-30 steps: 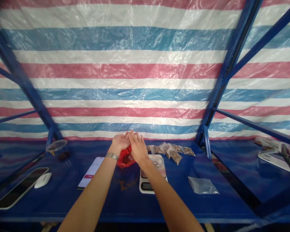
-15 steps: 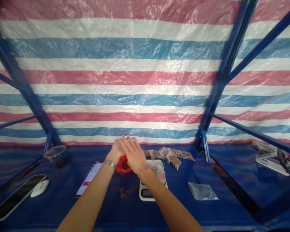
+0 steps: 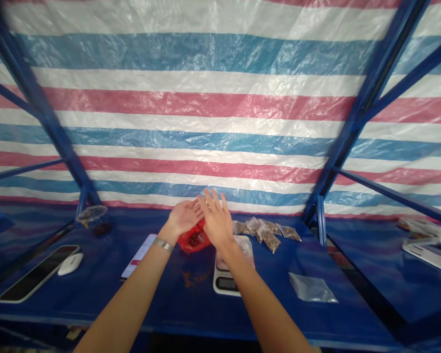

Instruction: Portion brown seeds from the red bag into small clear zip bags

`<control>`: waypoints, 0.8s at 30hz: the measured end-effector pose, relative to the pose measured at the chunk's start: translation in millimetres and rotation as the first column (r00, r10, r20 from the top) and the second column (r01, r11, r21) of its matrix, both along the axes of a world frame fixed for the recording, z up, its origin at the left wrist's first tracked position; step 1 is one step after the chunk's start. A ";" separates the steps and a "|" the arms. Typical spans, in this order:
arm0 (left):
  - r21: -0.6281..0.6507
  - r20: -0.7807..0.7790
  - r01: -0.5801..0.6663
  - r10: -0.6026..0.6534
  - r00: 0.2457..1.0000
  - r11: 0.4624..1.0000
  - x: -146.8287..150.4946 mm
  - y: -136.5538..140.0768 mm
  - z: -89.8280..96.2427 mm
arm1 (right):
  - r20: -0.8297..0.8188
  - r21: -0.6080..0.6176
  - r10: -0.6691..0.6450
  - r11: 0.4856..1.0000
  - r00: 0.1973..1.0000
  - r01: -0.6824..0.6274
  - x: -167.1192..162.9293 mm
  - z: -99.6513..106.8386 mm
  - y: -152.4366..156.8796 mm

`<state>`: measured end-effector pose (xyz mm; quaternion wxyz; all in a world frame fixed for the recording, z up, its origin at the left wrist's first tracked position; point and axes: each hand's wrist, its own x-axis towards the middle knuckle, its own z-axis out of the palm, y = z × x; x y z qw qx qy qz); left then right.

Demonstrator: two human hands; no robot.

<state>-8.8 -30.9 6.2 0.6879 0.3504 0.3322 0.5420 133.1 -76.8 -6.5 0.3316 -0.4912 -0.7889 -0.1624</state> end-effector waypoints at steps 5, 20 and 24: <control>0.150 -0.108 -0.143 0.160 0.981 0.978 -22.6 -7.7 -12.8 | -0.311 -0.185 -0.010 0.982 0.950 -0.050 73.9 3.0 -6.4; 0.790 -0.564 0.305 0.436 0.701 0.532 14.0 -9.2 -55.1 | -0.219 -0.652 -0.015 0.746 0.976 -0.135 139.7 -45.2 -32.1; 0.819 -0.559 0.375 0.457 0.692 0.434 6.4 -14.4 -59.3 | -0.304 -0.634 -0.009 0.748 0.953 -0.196 138.3 -48.0 -29.4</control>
